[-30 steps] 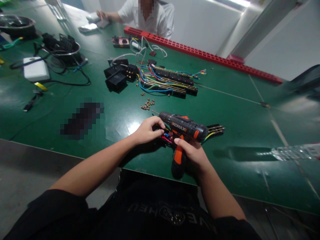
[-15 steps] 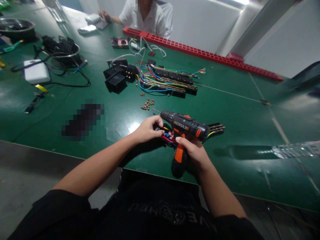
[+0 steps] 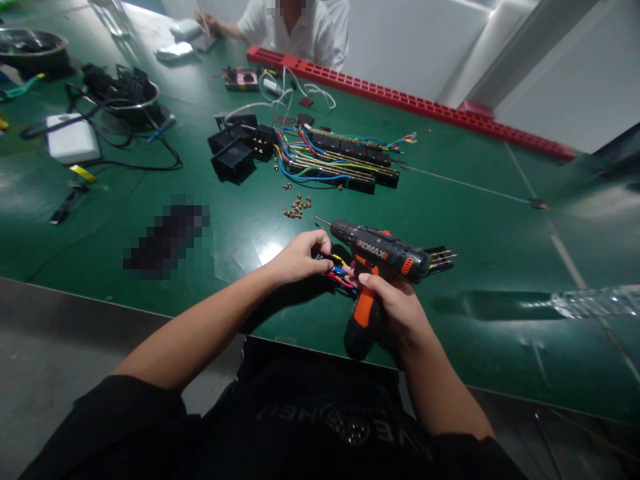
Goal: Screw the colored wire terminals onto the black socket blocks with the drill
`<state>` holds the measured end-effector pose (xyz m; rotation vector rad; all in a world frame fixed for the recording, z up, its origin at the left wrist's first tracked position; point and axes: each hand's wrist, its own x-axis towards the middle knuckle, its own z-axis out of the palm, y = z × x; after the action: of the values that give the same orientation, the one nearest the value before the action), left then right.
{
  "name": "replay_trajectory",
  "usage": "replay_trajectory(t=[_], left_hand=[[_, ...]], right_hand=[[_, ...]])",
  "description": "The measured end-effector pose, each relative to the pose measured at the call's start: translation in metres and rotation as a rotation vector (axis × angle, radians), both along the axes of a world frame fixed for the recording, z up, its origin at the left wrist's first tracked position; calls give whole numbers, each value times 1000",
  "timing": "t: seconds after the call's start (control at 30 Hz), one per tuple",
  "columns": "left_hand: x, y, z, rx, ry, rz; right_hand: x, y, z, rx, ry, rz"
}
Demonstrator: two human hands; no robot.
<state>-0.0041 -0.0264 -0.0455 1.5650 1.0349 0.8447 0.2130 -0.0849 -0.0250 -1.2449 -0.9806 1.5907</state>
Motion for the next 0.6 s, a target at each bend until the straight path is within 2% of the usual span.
replay_trajectory(t=[0.43, 0.6], left_hand=[[-2, -1, 0, -25, -97, -25], [-4, -2, 2, 0, -113, -46]], right_hand=[[3, 2, 0, 39, -118, 63], [3, 3, -2, 33, -95, 66]])
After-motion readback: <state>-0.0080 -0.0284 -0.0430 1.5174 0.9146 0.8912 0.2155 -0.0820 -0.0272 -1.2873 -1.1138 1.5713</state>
